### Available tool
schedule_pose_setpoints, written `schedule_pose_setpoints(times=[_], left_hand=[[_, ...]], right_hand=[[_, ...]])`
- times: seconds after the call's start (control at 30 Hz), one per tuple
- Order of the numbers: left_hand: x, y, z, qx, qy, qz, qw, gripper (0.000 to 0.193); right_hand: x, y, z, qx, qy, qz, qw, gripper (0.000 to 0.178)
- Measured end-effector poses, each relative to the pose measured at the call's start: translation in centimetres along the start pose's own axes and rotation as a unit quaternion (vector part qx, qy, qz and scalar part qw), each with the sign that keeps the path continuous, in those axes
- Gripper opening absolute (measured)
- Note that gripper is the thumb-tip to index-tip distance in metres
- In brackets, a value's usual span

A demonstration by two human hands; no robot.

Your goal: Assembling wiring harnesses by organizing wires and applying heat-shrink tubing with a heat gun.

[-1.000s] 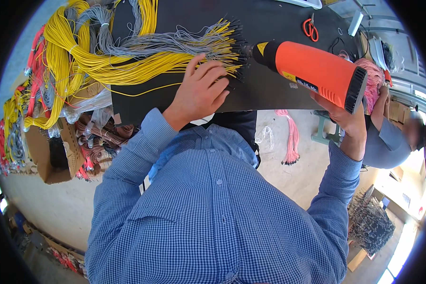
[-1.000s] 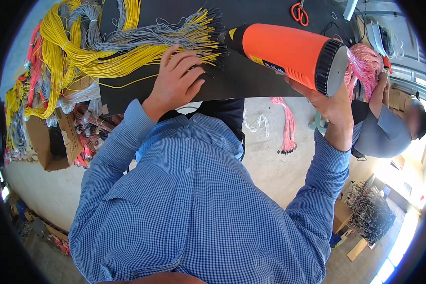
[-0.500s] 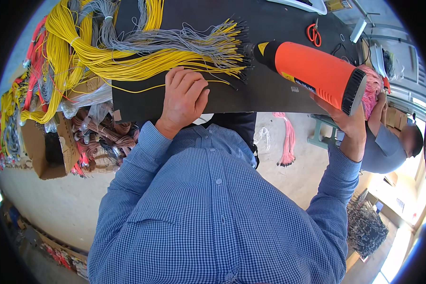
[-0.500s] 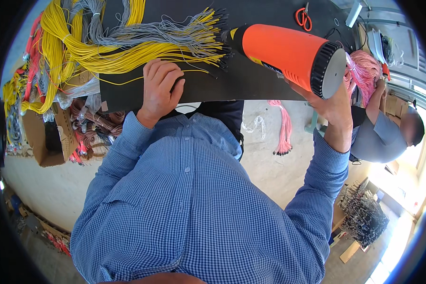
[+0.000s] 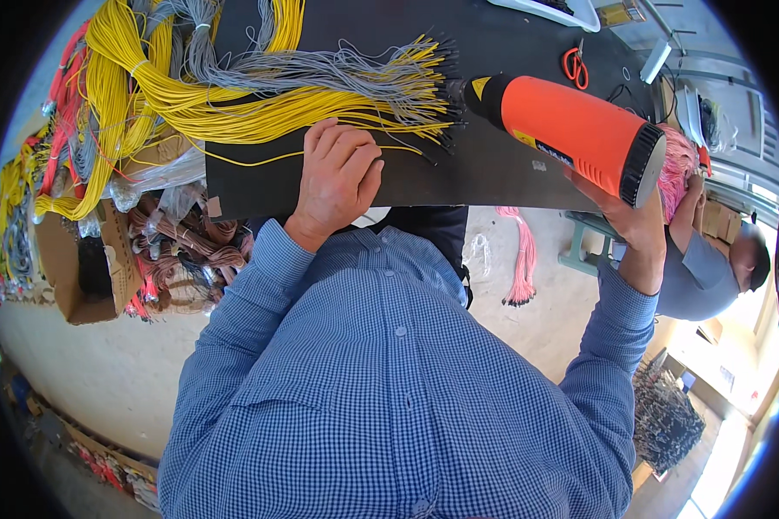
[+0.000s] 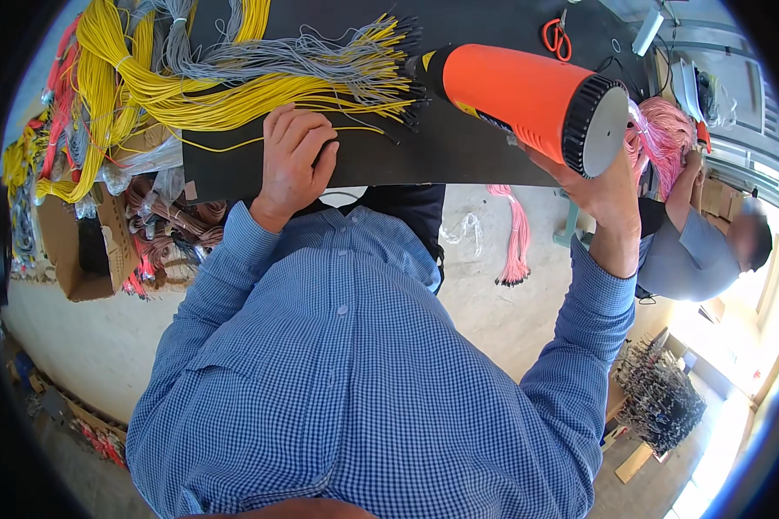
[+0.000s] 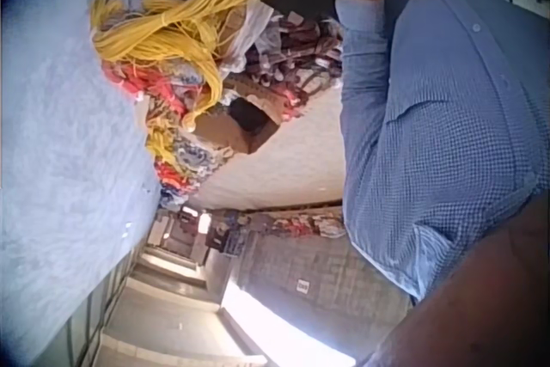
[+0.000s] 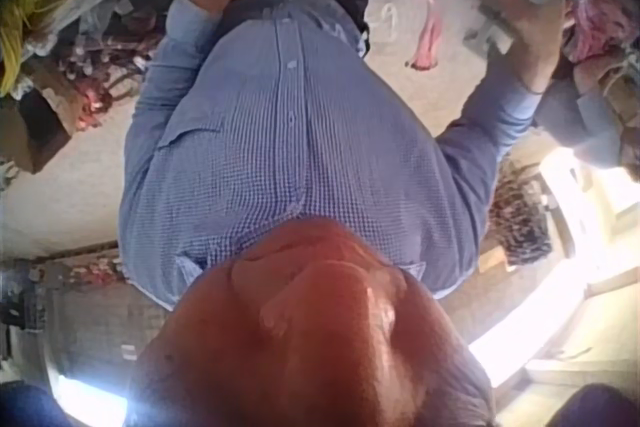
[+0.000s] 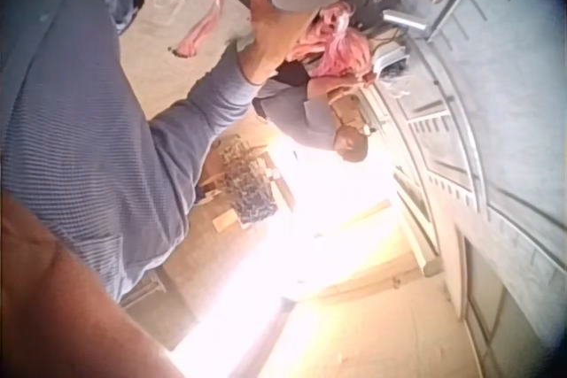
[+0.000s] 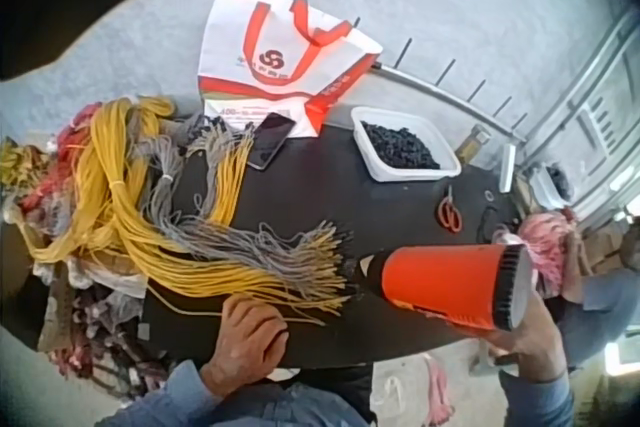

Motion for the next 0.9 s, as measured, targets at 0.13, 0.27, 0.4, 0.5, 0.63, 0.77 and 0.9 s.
schedule_pose_setpoints(times=[0.13, 0.27, 0.4, 0.5, 0.63, 0.77, 0.9], left_hand=[[0.0, 0.0, -0.1, 0.000, -0.003, 0.006, 1.000, 0.017], [0.0, 0.1, -0.1, -0.003, 0.000, 0.009, 1.000, 0.017], [-0.1, 0.1, -0.2, -0.007, 0.005, 0.012, 1.000, 0.017], [-0.1, 0.1, -0.3, -0.010, 0.008, 0.015, 1.000, 0.017], [-0.1, 0.1, -0.4, -0.010, 0.009, 0.013, 1.000, 0.018], [0.0, 0.1, -0.2, -0.008, 0.004, 0.012, 1.000, 0.018], [0.7, -0.6, 0.3, -0.004, -0.019, -0.019, 1.000, 0.019]], right_hand=[[0.1, -0.2, 0.4, -0.013, -0.011, -0.012, 1.000, 0.050], [0.1, 0.2, 0.2, 0.035, 0.009, -0.019, 0.999, 0.051], [0.0, 1.2, -0.5, -0.057, -0.019, 0.010, 0.998, 0.054], [0.2, 2.0, 0.5, 0.063, -0.058, 0.005, 0.996, 0.062], [0.1, 2.1, 1.1, -0.050, -0.098, -0.003, 0.994, 0.070], [-0.1, 1.8, 0.4, -0.116, -0.057, -0.040, 0.991, 0.060], [-0.3, 2.1, 3.0, 0.087, 0.001, -0.076, 0.993, 0.066]])
Point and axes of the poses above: each hand's wrist, its own x-axis towards the middle knuckle, its own y-axis out of the back of the hand, z = x × y, the point moved 6 cm from there along x, towards the middle knuckle, and after that the axes turned 8 degrees about -y, right-handed, at the moved point
